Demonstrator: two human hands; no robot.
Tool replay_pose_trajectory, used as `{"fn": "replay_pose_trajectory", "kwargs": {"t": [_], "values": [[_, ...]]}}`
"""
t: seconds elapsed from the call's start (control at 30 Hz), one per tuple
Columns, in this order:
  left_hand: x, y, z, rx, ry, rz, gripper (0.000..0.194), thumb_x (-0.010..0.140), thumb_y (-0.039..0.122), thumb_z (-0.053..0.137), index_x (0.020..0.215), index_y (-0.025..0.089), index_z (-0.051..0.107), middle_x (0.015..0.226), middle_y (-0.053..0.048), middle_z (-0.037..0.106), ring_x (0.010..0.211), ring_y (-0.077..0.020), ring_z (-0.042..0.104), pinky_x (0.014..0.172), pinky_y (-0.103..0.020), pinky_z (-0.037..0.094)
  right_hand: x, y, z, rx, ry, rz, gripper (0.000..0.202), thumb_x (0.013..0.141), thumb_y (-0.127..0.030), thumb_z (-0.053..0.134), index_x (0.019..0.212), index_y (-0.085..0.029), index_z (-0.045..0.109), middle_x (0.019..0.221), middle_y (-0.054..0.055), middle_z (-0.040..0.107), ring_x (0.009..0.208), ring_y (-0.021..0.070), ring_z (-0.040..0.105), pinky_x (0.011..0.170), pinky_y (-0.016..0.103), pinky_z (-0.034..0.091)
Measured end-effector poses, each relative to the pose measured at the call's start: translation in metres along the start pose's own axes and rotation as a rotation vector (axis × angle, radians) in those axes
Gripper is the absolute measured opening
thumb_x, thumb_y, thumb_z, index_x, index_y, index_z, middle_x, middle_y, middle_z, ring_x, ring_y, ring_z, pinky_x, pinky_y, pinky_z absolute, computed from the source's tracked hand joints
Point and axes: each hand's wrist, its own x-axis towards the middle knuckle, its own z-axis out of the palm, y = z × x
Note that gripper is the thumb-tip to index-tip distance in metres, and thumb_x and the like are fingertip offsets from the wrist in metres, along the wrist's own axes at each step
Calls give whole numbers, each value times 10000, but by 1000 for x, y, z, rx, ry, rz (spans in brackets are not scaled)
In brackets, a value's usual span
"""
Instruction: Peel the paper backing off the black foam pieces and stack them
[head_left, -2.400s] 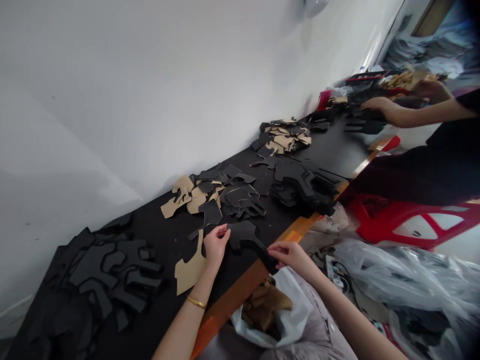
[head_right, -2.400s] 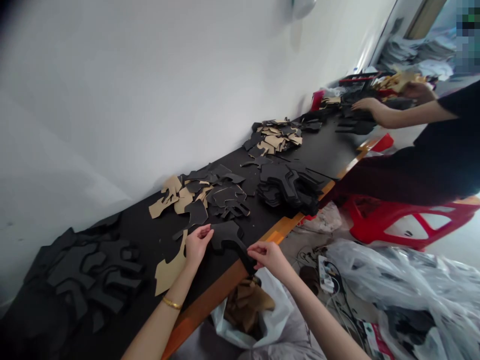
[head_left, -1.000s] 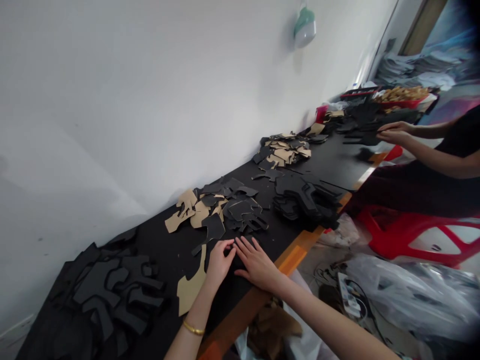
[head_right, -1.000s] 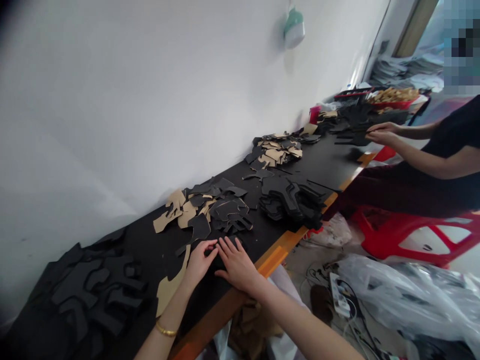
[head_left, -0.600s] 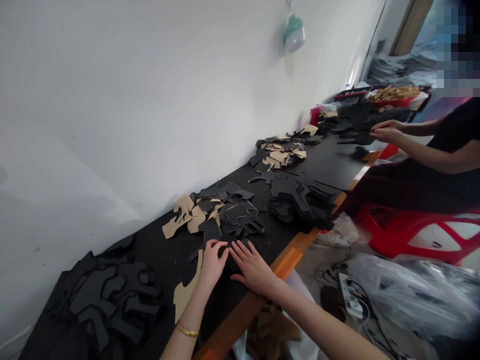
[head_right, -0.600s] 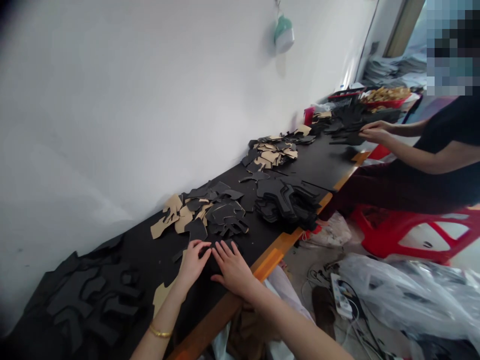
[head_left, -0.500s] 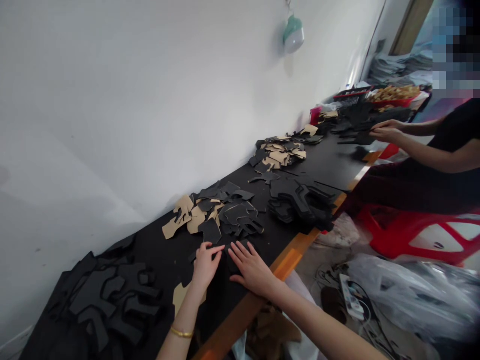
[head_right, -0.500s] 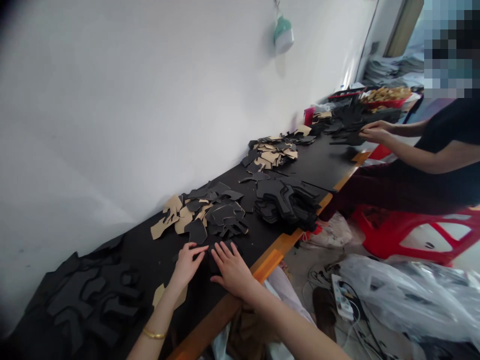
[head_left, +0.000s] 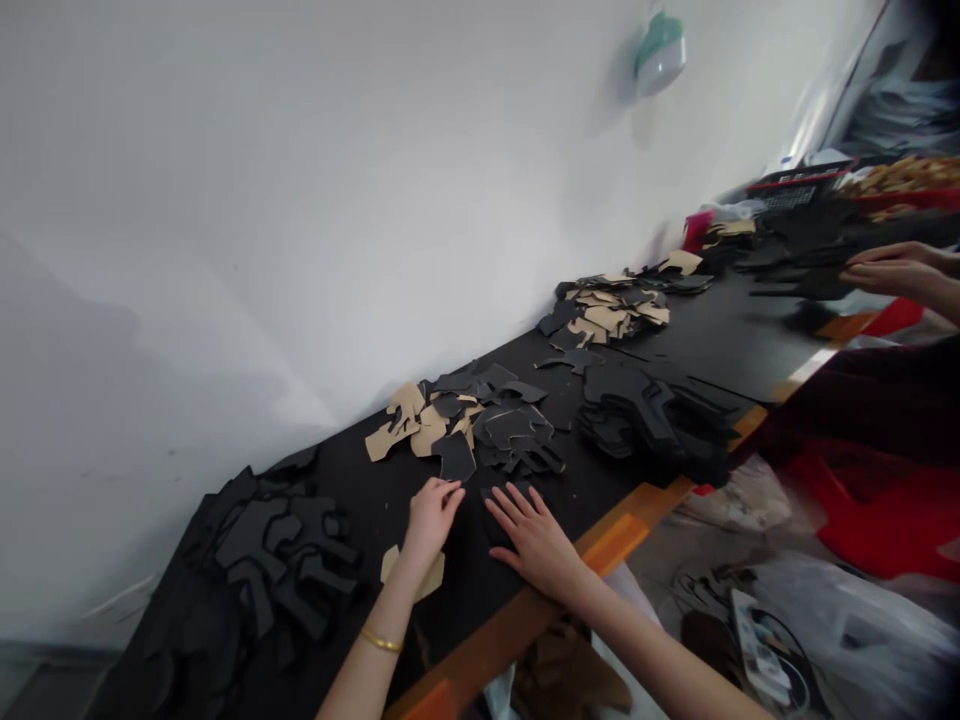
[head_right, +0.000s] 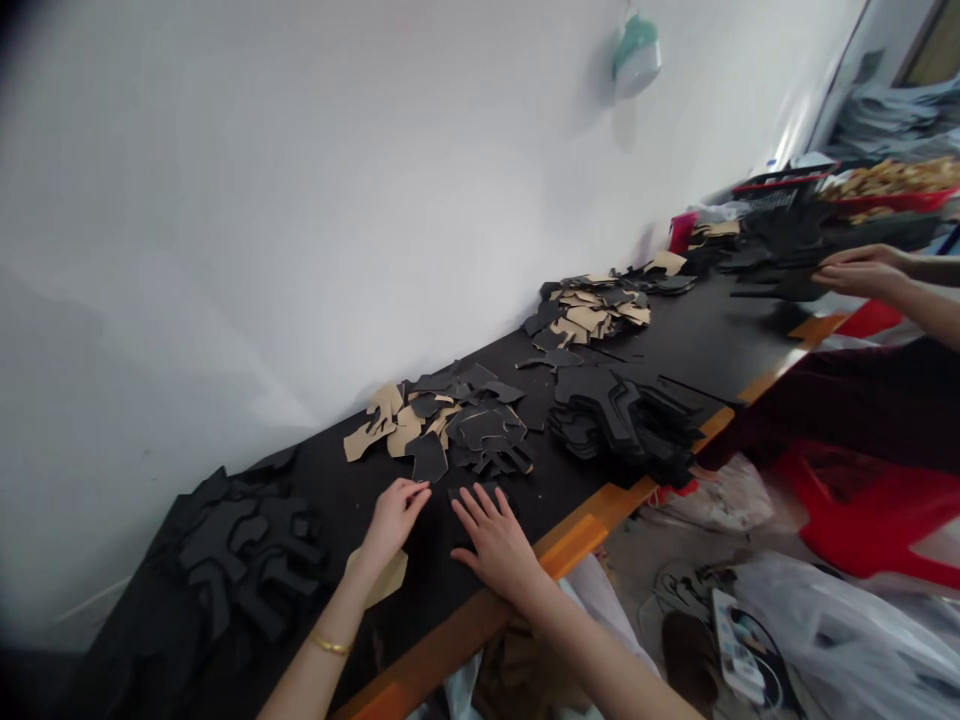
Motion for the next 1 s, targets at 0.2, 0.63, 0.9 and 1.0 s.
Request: {"fn": "replay_pose_trajectory", "kwargs": {"t": [0.2, 0.63, 0.9, 1.0], "values": [[10, 21, 30, -67, -14, 8, 170, 795, 275, 601, 872, 173, 712, 908, -74, 660, 844, -207, 634, 824, -345, 486, -2, 6, -10, 198, 38, 4, 407, 905, -417, 509, 1279, -263, 560, 1412, 65, 477, 1355, 297, 332, 1093, 556, 259], [-21, 79, -21, -998, -66, -213, 205, 657, 314, 766, 768, 170, 673, 732, -5, 661, 722, -137, 614, 705, -227, 472, -26, -8, -89, 1188, 429, 539, 387, 804, -543, 589, 798, -160, 642, 736, 34, 653, 707, 194, 602, 620, 265, 476], [-27, 87, -15, -1225, -164, -394, 358, 619, 448, 772, 812, 194, 611, 687, 30, 598, 638, -110, 583, 584, -202, 458, -36, -17, -102, 1180, 432, 536, 375, 877, -538, 474, 950, -202, 623, 705, -5, 544, 696, 163, 557, 625, 249, 476], [-27, 80, -5, -1232, -96, -437, 357, 641, 451, 760, 864, 198, 640, 806, -12, 673, 728, -144, 644, 657, -232, 508, -43, -14, -92, 1152, 409, 493, 527, 838, -520, 535, 1280, -245, 448, 705, -30, 507, 629, 157, 557, 559, 253, 492]]}}
